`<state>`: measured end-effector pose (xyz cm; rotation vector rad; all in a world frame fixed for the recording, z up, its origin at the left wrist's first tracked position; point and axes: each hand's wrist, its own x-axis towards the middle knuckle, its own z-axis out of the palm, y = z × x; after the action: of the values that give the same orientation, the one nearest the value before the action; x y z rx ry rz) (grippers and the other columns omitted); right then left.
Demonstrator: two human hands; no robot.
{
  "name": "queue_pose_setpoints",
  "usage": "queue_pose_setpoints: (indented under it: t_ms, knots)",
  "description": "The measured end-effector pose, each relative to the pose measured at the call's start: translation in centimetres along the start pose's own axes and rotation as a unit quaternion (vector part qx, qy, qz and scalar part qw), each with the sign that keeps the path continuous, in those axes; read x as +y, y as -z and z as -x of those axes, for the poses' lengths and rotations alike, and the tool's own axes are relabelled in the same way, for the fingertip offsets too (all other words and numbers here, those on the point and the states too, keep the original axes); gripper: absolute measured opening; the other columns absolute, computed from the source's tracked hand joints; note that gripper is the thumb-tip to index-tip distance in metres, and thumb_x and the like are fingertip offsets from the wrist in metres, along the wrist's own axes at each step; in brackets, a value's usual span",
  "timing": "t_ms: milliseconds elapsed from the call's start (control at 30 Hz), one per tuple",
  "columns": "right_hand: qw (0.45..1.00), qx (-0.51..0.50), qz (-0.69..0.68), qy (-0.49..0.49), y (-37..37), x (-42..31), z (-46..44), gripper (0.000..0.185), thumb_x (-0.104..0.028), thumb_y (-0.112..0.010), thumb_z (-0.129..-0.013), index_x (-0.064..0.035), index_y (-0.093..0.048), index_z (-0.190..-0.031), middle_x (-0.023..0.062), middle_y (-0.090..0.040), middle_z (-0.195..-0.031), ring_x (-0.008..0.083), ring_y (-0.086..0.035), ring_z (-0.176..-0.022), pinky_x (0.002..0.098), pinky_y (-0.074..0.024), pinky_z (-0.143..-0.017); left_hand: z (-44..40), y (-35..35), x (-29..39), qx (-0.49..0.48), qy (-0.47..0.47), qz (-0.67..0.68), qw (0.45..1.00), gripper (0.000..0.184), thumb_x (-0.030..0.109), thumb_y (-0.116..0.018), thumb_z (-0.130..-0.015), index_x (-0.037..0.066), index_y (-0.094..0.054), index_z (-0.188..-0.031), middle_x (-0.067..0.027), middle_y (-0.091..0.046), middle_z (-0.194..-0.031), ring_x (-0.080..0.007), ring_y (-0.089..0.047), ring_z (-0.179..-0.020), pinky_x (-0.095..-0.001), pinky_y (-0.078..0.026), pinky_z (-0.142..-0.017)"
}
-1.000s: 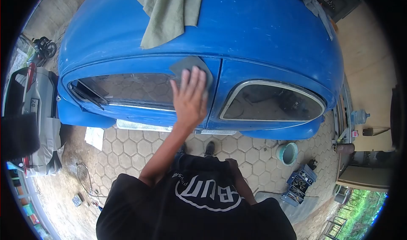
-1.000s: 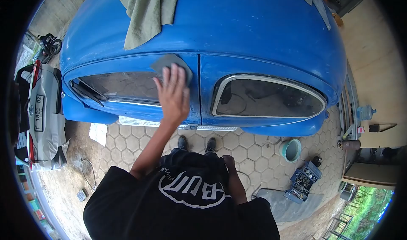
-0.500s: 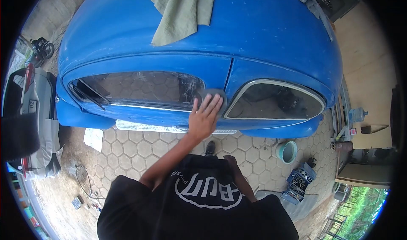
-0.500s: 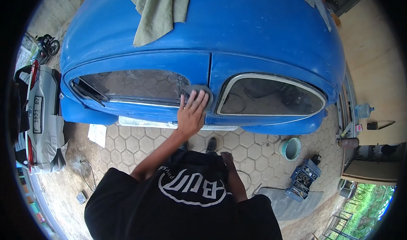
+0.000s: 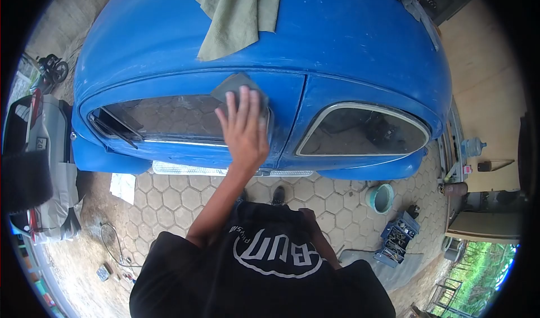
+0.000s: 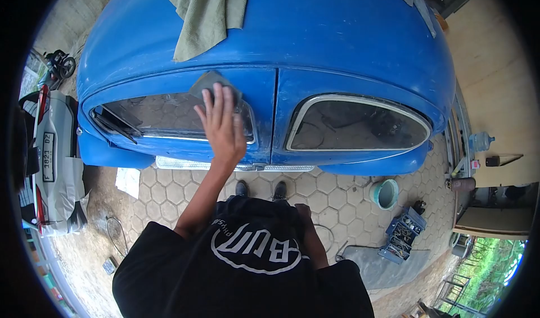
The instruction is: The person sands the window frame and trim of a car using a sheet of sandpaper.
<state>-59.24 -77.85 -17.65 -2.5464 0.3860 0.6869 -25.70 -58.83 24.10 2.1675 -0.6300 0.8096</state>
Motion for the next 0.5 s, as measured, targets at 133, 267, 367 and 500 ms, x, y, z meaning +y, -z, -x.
queue_pose_setpoints:
  t_ms: [133, 267, 367, 500]
  knots:
    - [0.999, 0.022, -0.009, 0.024, -2.1, 1.1, -1.5, 0.024, -0.031, -0.058, -0.079, -0.0110, -0.067, -0.088, 0.0162, -0.069, -0.090, 0.0352, -0.066, -0.090, 0.0466, -0.0518, -0.079, -2.4, 0.0, 2.4, -0.096, -0.118, -0.007, 0.988, 0.052, 0.021, -0.049, -0.094, 0.013, -0.046, -0.145, -0.0065, -0.045, -0.149, -0.0295, -0.034, -0.142, -0.0590, -0.009, -0.115]
    - [1.000, -0.002, 0.012, -0.004, 1.0, -0.3, -3.5, 0.028, -0.036, -0.060, -0.084, -0.0107, -0.068, -0.092, 0.0129, -0.070, -0.100, 0.0330, -0.066, -0.100, 0.0459, -0.0533, -0.081, -3.5, 1.3, -0.9, -0.045, -0.142, -0.097, 0.984, 0.046, 0.026, -0.047, -0.096, 0.020, -0.051, -0.141, 0.0029, -0.049, -0.146, -0.0151, -0.041, -0.138, -0.0530, -0.014, -0.116]
    - [0.904, 0.046, -0.385, -0.181, 1.8, -1.7, -2.9, 0.025, -0.034, -0.060, -0.083, -0.0127, -0.068, -0.093, 0.0128, -0.069, -0.100, 0.0326, -0.066, -0.099, 0.0479, -0.0535, -0.078, -3.9, 4.1, -6.3, 0.022, -0.078, -0.120, 0.989, 0.045, 0.025, -0.040, -0.099, 0.013, -0.051, -0.141, -0.0055, -0.054, -0.141, -0.0224, -0.044, -0.136, -0.0544, -0.003, -0.117]
    - [0.997, 0.057, -0.034, 0.029, 0.9, -1.5, -0.1, 0.024, -0.030, -0.057, -0.080, -0.0106, -0.069, -0.090, 0.0165, -0.069, -0.088, 0.0349, -0.067, -0.086, 0.0455, -0.0538, -0.077, -3.6, 3.3, -5.1, 0.088, -0.035, 0.007, 0.995, 0.046, 0.023, -0.038, -0.100, 0.010, -0.049, -0.142, -0.0097, -0.046, -0.147, -0.0341, -0.032, -0.142, -0.0595, -0.009, -0.116]
